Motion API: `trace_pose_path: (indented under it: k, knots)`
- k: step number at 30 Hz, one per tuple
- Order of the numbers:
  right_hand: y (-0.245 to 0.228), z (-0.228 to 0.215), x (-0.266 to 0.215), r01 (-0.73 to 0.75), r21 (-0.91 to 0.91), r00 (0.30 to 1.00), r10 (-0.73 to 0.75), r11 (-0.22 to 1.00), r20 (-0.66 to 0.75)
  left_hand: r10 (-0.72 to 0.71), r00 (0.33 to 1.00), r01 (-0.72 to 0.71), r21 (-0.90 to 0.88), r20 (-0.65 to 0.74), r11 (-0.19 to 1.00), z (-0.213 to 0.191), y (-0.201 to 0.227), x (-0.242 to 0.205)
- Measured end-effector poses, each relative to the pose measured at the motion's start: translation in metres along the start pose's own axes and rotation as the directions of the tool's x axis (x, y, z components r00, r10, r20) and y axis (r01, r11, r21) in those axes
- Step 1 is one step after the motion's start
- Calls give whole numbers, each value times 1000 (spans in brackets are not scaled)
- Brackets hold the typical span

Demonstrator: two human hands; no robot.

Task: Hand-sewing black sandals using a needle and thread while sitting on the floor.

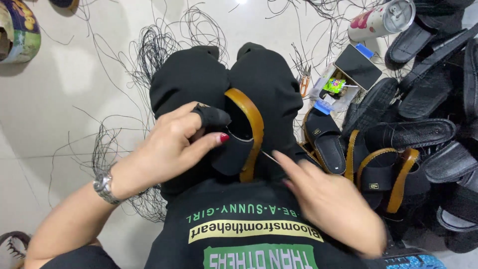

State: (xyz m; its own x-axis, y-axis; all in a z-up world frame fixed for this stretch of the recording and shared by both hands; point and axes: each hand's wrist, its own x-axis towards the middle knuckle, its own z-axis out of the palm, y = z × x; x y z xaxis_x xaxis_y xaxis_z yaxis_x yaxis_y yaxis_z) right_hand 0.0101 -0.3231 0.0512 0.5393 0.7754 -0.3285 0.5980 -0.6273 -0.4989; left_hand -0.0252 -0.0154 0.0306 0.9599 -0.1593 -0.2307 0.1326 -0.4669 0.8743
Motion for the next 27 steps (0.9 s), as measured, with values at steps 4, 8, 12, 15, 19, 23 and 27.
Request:
trace_pose_path:
  k: [4,8,12,15,19,23,27]
  knots:
    - [5,-12,1,65,151,998,-68,986,17,115,981,-130,-89,-156,988,3,2,3]
    - [25,33,18,71,651,996,-25,756,-80,59,946,-100,-116,-319,988,6,1,-6]
    - [13,62,44,194,553,901,75,811,-426,73,963,-92,-64,-258,994,10,-3,-6]
    - [34,69,47,305,841,941,-7,446,-338,108,964,-121,-41,-243,992,15,-6,-4]
    - [53,2,49,393,829,832,-538,397,-137,68,979,-92,-118,-193,989,18,-15,-8]
    - [19,4,36,19,63,969,-3,998,-247,62,980,-91,-146,-189,985,19,-13,-7]
    - [1,27,61,160,-4,889,-146,987,-435,149,951,-147,27,-269,989,22,-16,-11]
